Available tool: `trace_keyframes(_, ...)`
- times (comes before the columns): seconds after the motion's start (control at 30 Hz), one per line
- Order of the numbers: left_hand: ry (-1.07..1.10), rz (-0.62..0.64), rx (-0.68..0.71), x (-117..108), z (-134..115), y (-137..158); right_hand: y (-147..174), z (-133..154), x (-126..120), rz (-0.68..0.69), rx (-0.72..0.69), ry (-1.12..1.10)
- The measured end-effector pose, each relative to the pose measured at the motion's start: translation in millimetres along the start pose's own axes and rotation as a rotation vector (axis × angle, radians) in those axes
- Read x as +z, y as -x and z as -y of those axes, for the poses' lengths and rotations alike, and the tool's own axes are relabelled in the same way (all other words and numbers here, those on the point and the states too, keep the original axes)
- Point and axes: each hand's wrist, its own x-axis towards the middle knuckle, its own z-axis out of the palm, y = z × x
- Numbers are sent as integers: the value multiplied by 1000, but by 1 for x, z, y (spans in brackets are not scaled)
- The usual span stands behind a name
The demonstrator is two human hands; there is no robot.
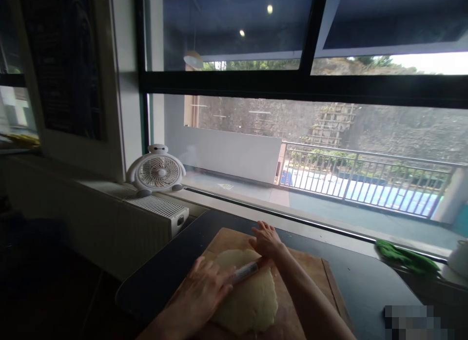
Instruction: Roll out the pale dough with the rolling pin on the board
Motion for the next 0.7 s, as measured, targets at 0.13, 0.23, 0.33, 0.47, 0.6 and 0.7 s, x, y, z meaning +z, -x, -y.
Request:
trace_keyframes(0.13,-36,15,-71,-12,0,-8,-8,5,15,2,54,-53)
trace_keyframes(0.23,-24,14,-58,-19,-6,-5,23,10,6,-66,62,-76)
trace_keyframes(0.33,8,3,-21,-20,-16,6,72,20,-6,-100,45,-65)
trace_keyframes(0.47,47,-13,-2,-19,-27,20,125,35,-9,-177,36,2)
trace_keyframes(0.6,34,-60,-4,-17,-25,17,118,34,-6,-261,46,28)
trace_keyframes(0.7,9,-97,-9,-15,-19,3,78,23,-4,-239,73,-19)
